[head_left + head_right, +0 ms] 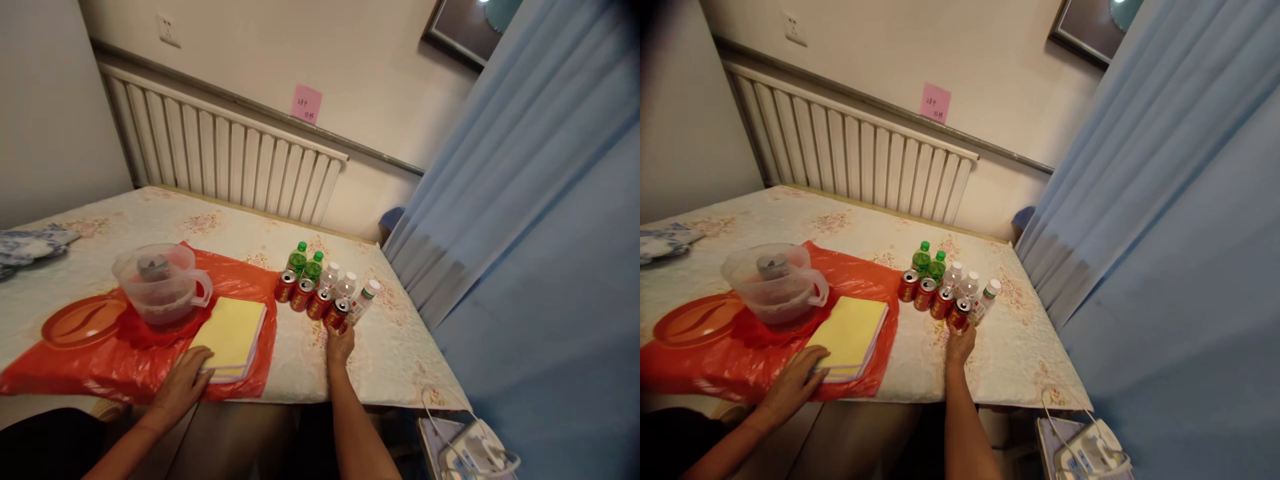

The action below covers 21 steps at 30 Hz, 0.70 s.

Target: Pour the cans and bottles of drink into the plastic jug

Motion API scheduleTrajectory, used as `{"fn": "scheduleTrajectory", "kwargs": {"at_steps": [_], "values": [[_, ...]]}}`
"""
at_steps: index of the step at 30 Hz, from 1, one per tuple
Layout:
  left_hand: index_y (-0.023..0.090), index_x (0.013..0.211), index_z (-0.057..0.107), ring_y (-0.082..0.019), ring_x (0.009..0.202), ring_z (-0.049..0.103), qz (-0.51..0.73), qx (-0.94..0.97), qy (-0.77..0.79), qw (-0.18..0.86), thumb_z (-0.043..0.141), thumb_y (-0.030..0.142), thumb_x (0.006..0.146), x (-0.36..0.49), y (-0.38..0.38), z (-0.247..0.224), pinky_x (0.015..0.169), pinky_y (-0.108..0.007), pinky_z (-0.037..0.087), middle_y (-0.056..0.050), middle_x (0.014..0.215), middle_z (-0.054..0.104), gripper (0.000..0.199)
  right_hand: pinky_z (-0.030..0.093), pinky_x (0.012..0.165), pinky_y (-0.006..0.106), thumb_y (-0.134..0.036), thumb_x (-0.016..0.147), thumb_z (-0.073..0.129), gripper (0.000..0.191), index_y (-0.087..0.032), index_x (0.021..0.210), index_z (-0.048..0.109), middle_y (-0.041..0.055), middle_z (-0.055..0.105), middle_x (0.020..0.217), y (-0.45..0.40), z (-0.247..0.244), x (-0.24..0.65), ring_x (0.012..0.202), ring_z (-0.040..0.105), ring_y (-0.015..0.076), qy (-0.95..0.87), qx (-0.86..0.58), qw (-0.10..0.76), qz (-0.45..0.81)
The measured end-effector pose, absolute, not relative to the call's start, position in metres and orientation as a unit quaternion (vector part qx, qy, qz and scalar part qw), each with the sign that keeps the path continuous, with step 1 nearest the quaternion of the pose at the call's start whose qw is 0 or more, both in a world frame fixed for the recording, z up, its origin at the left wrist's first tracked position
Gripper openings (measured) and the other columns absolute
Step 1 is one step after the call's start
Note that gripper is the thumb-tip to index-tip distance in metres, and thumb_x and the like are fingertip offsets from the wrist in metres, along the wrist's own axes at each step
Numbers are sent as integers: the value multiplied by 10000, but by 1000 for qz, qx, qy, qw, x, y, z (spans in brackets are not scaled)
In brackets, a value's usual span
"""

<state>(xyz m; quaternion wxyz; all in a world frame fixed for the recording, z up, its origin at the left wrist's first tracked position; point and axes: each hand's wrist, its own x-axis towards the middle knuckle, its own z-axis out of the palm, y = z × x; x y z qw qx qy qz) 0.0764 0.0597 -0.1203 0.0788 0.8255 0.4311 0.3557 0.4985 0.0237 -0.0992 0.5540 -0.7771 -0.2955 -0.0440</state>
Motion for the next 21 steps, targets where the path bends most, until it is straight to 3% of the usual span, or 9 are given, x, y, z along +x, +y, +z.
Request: {"fn": "scheduleTrajectory", "kwargs": {"at_steps": [21], "values": [[220,1098,634,-281,1110,620,353,824,434,86,521,454,914,78,57,-115,975,-438,519,-89,1140,667,319,485,844,370,-377,701,651,443,-128,1067,655,167,701,1065,24,-96,499,1000,656,309,-286,-778,559,-22]]}}
